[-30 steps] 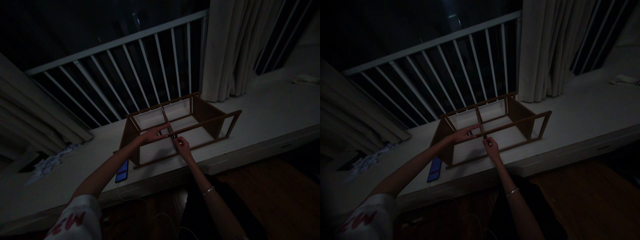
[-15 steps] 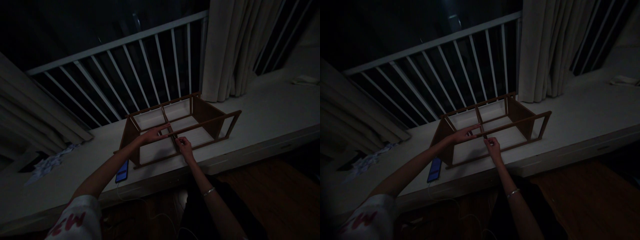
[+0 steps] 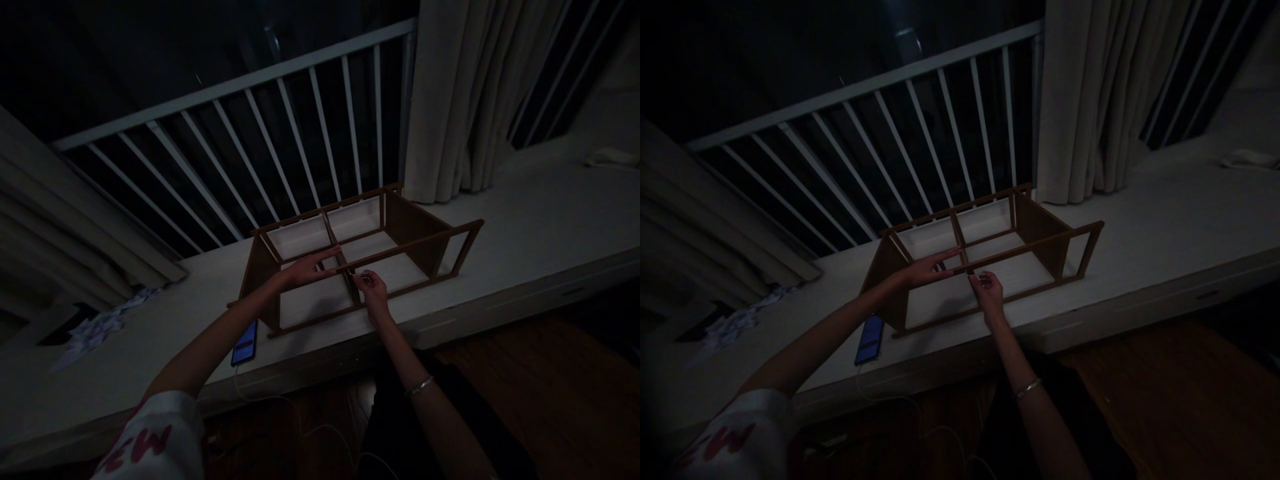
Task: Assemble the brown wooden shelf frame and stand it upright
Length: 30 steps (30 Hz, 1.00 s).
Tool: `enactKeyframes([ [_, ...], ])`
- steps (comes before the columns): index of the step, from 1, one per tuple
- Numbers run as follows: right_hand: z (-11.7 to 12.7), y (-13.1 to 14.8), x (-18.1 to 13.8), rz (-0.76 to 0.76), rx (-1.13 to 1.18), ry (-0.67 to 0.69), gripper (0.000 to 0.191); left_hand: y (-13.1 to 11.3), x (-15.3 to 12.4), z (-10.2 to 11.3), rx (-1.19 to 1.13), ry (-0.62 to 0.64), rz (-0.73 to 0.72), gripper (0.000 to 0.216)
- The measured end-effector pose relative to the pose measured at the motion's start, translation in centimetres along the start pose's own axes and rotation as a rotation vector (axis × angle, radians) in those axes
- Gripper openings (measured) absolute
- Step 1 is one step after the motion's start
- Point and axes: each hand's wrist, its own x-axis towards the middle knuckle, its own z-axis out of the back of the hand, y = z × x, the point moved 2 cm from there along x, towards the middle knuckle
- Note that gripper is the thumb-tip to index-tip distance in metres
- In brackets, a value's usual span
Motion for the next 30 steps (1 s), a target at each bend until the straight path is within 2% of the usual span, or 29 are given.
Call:
enactKeyframes([
  [7,-0.2,0.9,-0.5,-0.015,0.037,-0.046,0.037,-0.1,-0.1,0.0,-0.006,0.005,0.008,0.068],
  [20,-0.5,1.1,-1.1,0.019,0.024,-0.151,0.044,0.2,0.3,-0.1,0.005,-0.012,-0.004,0.067],
  [30,-1.0,2.5,-1.3,0.238,-0.189,-0.172,0.037,0.2,0.3,0.0,0.027,0.000,-0.018,0.069],
])
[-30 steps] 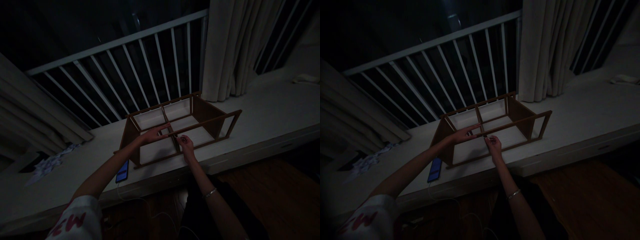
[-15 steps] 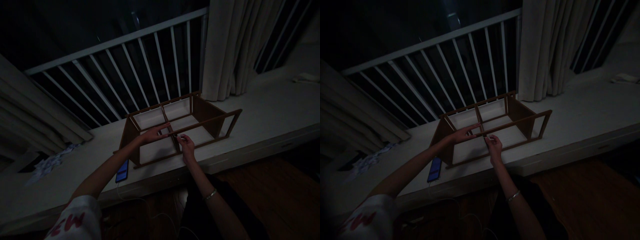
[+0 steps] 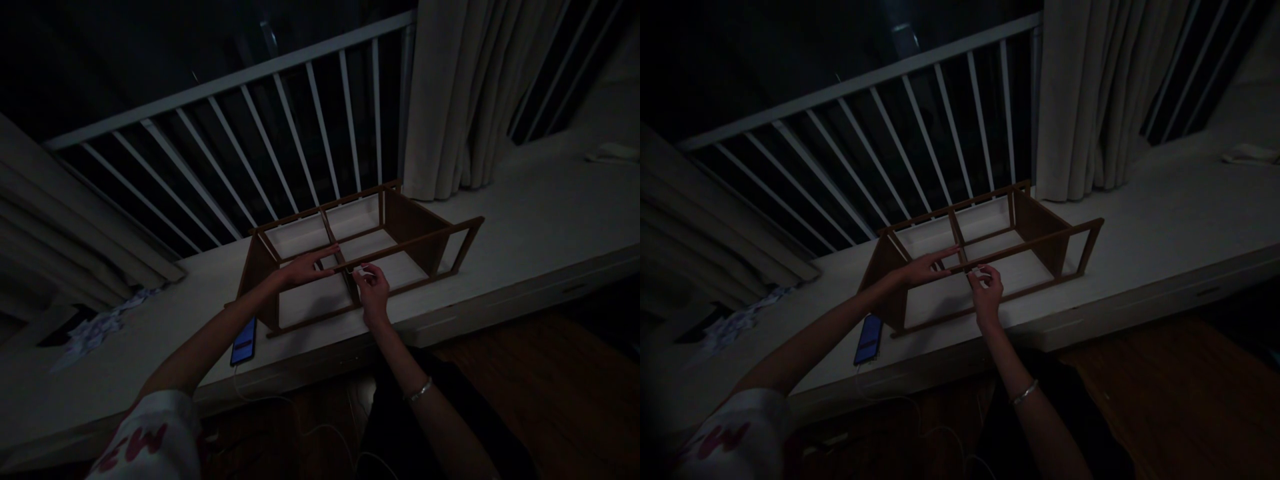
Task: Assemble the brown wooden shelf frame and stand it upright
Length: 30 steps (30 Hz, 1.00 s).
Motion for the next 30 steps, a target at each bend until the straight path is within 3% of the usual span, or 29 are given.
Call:
enactKeyframes([
  [11,-0.8,3.0,-0.6,0.371,-0.210,0.149,0.028,0.4,0.0,-0.1,-0.030,0.000,-0.001,0.066],
  [25,-1.0,2.9,-0.4,0.458,-0.314,0.226,0.038,-0.1,-0.2,-0.1,-0.007,0.019,-0.003,0.065],
  [30,-1.1,2.7,-0.5,0.489,-0.345,0.226,0.027,-0.1,-0.1,-0.1,-0.006,0.016,0.011,0.064],
])
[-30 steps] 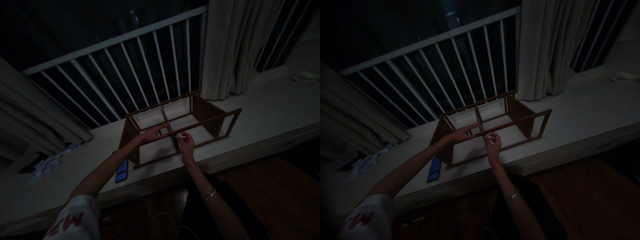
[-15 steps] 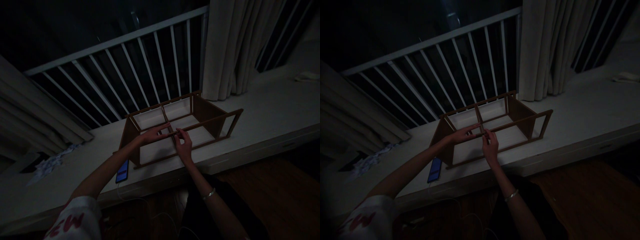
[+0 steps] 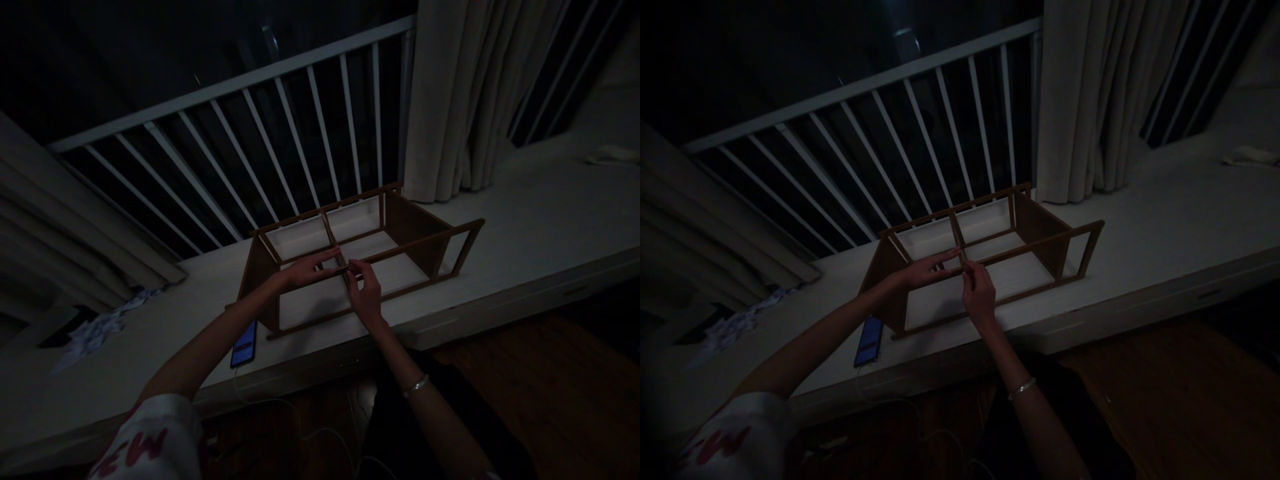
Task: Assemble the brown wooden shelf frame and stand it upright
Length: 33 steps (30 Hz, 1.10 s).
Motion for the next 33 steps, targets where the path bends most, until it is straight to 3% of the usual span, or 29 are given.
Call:
enactKeyframes([
  [13,-0.2,-0.2,-0.4,0.198,-0.252,0.124,0.036,0.6,0.1,-0.2,-0.021,-0.021,0.007,0.065],
  [26,-0.4,-1.1,-0.8,0.244,-0.361,0.182,0.041,0.4,0.2,0.0,-0.039,-0.011,-0.016,0.068],
  [33,-0.2,-1.1,-0.9,0.203,-0.381,0.133,0.025,0.4,0.2,-0.1,-0.040,-0.019,0.006,0.066],
])
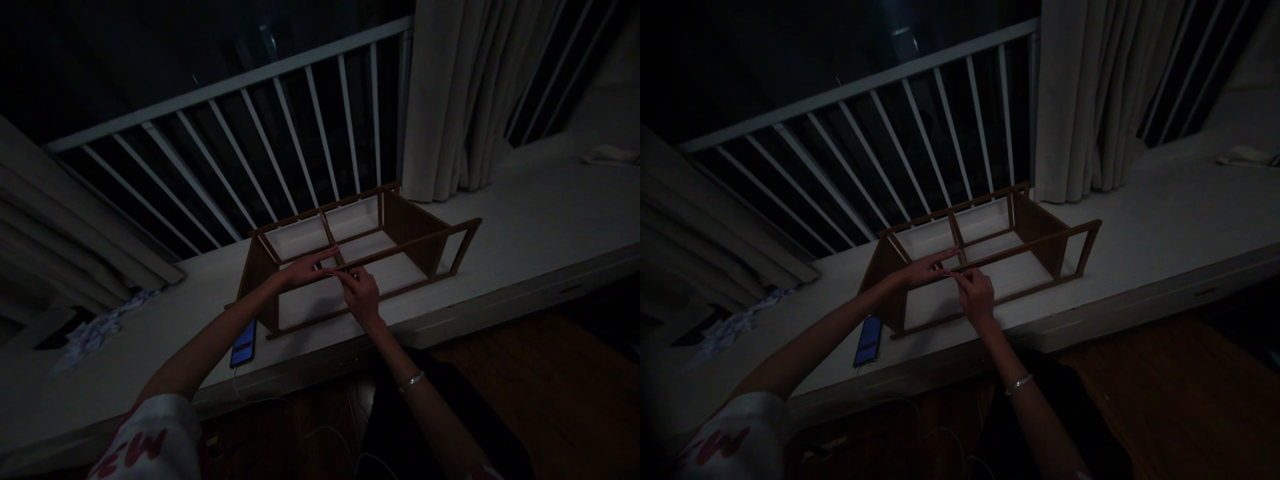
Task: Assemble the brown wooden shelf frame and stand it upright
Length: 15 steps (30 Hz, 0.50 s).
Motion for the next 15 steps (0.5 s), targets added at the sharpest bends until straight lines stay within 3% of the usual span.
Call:
enactKeyframes([
  [5,-0.1,0.0,-0.2,-0.133,0.140,-0.039,0.020,0.0,0.1,0.0,-0.005,-0.009,-0.015,0.065],
  [12,-0.6,-0.4,-0.6,-0.529,0.405,-0.091,0.034,0.4,0.1,-0.1,0.000,0.009,0.016,0.068],
  [15,-1.3,-0.5,-0.7,-0.663,0.621,-0.020,0.036,0.4,0.1,0.0,0.002,0.012,0.013,0.068],
])
